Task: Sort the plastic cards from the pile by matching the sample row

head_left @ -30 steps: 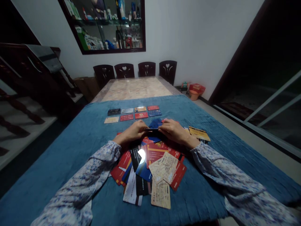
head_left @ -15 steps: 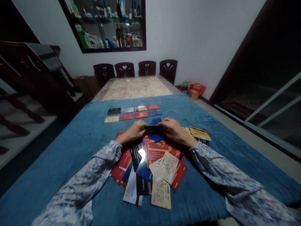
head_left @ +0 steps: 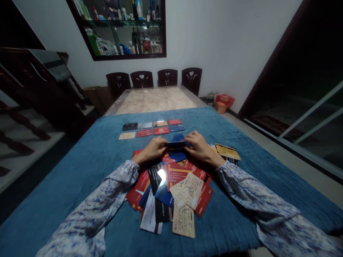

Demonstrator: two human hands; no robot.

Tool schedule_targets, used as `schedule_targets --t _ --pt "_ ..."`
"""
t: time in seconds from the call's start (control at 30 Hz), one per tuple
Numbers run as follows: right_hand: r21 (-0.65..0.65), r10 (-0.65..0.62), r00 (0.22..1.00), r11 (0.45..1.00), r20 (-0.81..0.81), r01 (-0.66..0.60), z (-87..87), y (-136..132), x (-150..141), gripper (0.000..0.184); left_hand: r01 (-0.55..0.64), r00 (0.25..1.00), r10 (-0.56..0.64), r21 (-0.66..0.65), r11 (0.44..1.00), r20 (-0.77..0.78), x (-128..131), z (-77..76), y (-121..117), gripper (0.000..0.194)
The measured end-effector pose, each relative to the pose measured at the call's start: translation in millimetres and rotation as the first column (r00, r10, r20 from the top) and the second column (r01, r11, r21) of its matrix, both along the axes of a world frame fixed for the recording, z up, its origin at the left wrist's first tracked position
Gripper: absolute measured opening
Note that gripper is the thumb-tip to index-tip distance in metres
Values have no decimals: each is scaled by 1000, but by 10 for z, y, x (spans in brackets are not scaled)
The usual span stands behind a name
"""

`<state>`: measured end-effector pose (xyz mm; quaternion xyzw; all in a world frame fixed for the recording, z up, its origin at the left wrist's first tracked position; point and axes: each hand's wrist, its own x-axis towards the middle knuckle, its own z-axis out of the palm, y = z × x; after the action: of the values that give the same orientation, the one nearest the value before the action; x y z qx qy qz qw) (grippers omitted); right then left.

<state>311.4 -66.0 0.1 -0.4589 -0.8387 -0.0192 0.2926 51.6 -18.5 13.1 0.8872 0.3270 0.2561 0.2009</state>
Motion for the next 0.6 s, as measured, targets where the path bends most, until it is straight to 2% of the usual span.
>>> schedule_targets --t 0.33,0.47,0.6 --pt "64 38 966 998 -257 -22 28 19 -74 14 28 1000 -28 -7 1000 -1 15 44 -42 13" --pt "107 25 966 994 -256 2 47 32 -111 15 23 1000 -23 25 999 8 18 34 -33 11" --pt "223 -15 980 973 -197 60 99 26 -129 19 4 998 -8 67 998 67 16 16 -7 17"
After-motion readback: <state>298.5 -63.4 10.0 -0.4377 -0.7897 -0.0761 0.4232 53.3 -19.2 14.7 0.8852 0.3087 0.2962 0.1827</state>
